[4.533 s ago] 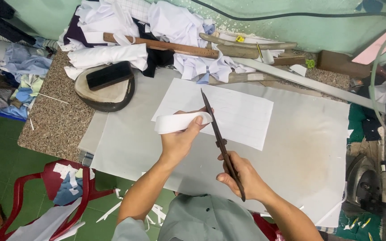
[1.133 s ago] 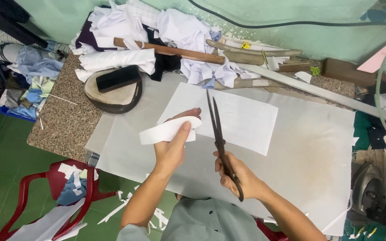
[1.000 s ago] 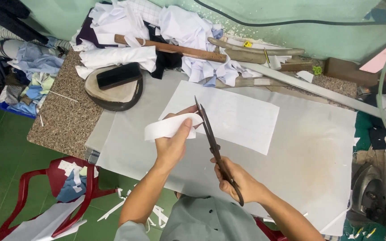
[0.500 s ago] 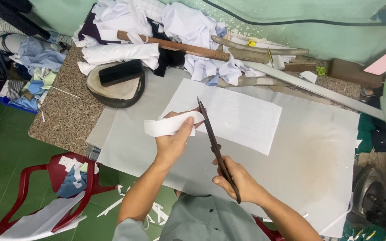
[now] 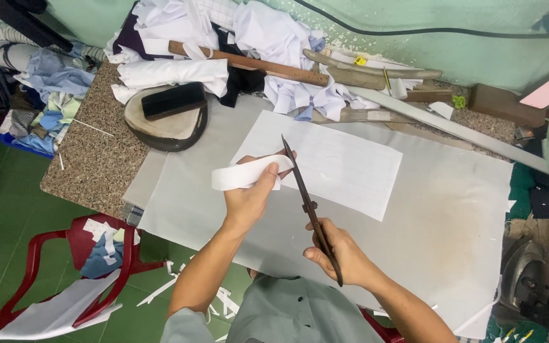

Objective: The person uses large shears to cut a white sheet of paper into long strips on a work table. They repeatedly trim and separate the strips, accumulating cut pieces on the table and floor.

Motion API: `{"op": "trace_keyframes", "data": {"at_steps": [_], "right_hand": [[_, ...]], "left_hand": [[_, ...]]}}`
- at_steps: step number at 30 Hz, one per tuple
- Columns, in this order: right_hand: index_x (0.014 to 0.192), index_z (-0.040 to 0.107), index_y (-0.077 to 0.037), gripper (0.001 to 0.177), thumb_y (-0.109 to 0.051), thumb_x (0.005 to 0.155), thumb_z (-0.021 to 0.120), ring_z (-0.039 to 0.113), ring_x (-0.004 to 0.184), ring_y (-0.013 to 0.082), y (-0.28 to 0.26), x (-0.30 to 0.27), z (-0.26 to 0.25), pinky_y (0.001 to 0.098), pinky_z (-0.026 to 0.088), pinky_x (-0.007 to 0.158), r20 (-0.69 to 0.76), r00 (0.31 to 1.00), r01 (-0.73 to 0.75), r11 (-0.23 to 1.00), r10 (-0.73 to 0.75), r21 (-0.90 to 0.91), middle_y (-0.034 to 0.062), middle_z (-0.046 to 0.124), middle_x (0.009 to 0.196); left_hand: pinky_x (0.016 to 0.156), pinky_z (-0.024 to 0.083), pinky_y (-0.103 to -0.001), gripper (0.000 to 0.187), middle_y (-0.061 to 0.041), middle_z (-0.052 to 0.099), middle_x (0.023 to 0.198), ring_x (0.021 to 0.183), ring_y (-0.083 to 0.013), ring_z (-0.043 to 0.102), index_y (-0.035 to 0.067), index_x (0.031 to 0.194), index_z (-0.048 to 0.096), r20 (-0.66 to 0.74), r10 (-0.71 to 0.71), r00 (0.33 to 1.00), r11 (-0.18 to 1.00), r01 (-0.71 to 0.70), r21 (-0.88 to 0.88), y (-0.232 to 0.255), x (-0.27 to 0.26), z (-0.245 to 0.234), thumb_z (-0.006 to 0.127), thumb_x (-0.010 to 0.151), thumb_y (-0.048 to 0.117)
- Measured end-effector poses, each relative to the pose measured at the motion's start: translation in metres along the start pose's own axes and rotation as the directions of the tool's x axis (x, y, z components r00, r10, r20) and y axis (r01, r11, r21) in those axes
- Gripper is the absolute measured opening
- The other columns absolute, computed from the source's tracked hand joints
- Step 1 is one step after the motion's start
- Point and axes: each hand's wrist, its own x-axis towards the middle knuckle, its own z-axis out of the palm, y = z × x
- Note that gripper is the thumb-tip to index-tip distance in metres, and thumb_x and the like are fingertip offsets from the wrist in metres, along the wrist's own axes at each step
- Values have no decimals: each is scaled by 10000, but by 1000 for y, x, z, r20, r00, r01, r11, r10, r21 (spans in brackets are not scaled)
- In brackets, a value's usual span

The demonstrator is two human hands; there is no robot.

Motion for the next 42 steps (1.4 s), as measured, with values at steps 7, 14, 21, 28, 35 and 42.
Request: {"op": "trace_keyframes", "data": {"at_steps": [7, 14, 21, 28, 35, 42], "right_hand": [[1226, 511, -27, 567, -527, 965, 572, 368, 512, 132, -2, 0, -2, 288, 359, 517, 0, 1000, 6, 1000, -6, -1, -21, 363, 600], [1226, 512, -41, 532, -499, 967, 591, 392, 516, 137, 2, -1, -3, 288, 375, 520, -8, 1000, -1, 1000, 1, -21, -17, 400, 609], [1199, 508, -42, 459, -442, 992, 594, 372, 502, 140, 2, 0, -4, 290, 359, 516, -14, 998, 65, 997, -66, -37, -18, 376, 602], [1157, 530, -33, 485, -481, 981, 584, 361, 486, 129, 2, 0, -4, 282, 354, 502, -18, 998, 55, 998, -56, -37, -31, 372, 580], [1209, 524, -51, 526, -509, 960, 590, 402, 530, 134, -1, 1, -9, 289, 389, 540, 22, 1000, 12, 999, -12, -33, -20, 418, 621], [1220, 523, -36, 573, -544, 960, 566, 411, 530, 132, -3, 1, -9, 285, 390, 533, 19, 999, 33, 999, -33, -25, -18, 407, 608]], "left_hand": [[931, 644, -492, 126, -331, 692, 1169, 1110, -434, 725, 20, 923, 543, -16, -32, 999, 999, 32, -7, 6, 2, 5, 659, 963, 50], [914, 653, -460, 155, -292, 716, 1099, 1132, -415, 724, 26, 882, 531, -35, -38, 999, 999, 39, 19, 0, 1, 1, 668, 953, 39], [895, 675, -468, 96, -201, 727, 1043, 1042, -314, 724, -10, 950, 627, -103, -24, 994, 997, 32, 71, -9, 1, -7, 706, 924, 38], [971, 640, -527, 78, -287, 710, 1127, 1123, -433, 725, 0, 966, 583, -30, -24, 999, 1000, 24, 7, 4, 0, 1, 657, 962, 26], [956, 656, -530, 103, -250, 723, 1102, 1116, -417, 729, -24, 1002, 622, -43, -14, 999, 999, 16, 46, 2, 0, -2, 680, 948, 42], [978, 639, -526, 76, -277, 705, 1149, 1133, -445, 721, 2, 987, 584, -20, -24, 1000, 1000, 24, 5, 8, 0, 4, 650, 972, 35]]}}
